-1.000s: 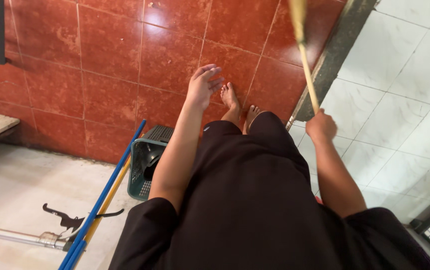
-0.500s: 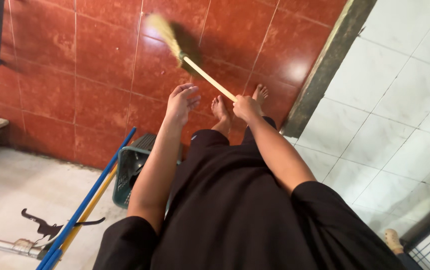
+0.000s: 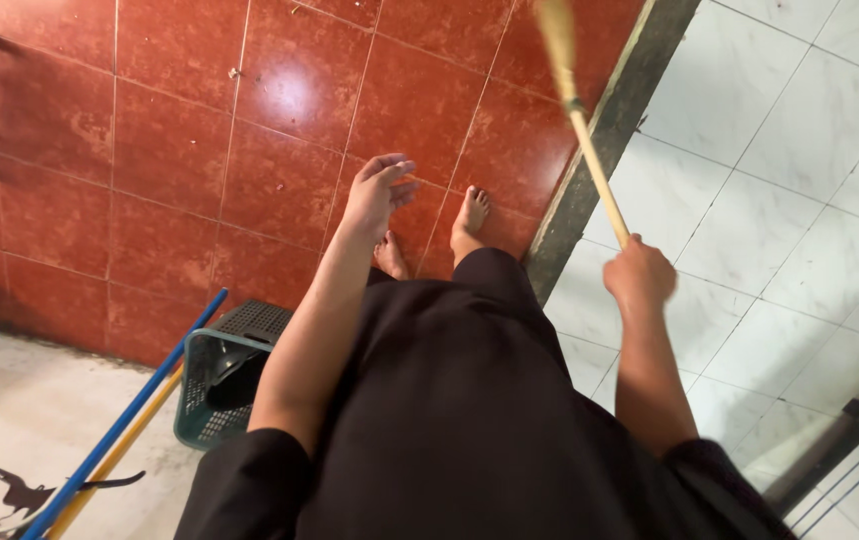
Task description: The person sweeps a tiled floor using a broom, moving a laundry rack to reach obscured areas, and then uses a dustpan to collect the gathered debris.
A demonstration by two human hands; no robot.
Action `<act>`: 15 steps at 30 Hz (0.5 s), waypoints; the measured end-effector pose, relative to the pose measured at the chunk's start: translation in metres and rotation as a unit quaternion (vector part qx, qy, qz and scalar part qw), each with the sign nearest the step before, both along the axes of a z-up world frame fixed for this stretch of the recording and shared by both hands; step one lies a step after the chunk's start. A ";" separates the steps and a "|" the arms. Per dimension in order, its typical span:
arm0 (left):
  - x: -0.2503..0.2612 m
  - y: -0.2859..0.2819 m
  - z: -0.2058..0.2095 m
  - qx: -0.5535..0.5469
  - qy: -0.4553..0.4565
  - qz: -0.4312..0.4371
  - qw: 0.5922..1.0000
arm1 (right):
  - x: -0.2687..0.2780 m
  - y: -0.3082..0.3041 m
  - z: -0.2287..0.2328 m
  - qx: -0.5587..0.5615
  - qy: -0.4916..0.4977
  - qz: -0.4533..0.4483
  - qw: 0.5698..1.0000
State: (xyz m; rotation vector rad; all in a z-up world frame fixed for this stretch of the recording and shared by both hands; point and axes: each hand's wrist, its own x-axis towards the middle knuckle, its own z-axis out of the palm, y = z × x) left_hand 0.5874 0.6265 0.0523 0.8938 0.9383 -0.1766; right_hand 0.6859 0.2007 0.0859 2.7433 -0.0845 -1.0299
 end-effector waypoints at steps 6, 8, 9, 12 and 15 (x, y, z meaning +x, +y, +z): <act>0.015 -0.037 0.009 -0.001 0.024 0.037 0.999 | 0.060 0.036 -0.186 0.112 0.131 -0.140 0.975; 0.013 -0.040 0.010 0.044 0.061 0.045 0.996 | 0.055 0.089 -0.222 0.189 0.127 -0.076 0.971; 0.012 -0.041 0.009 0.047 0.062 0.052 0.996 | 0.049 0.115 -0.231 0.229 0.100 -0.045 0.967; 0.010 -0.043 0.007 0.031 0.071 0.114 0.990 | 0.044 0.192 -0.242 0.258 0.203 -0.073 0.942; 0.015 -0.046 0.010 0.033 0.065 0.125 0.989 | 0.060 0.226 -0.230 0.308 0.247 -0.077 0.915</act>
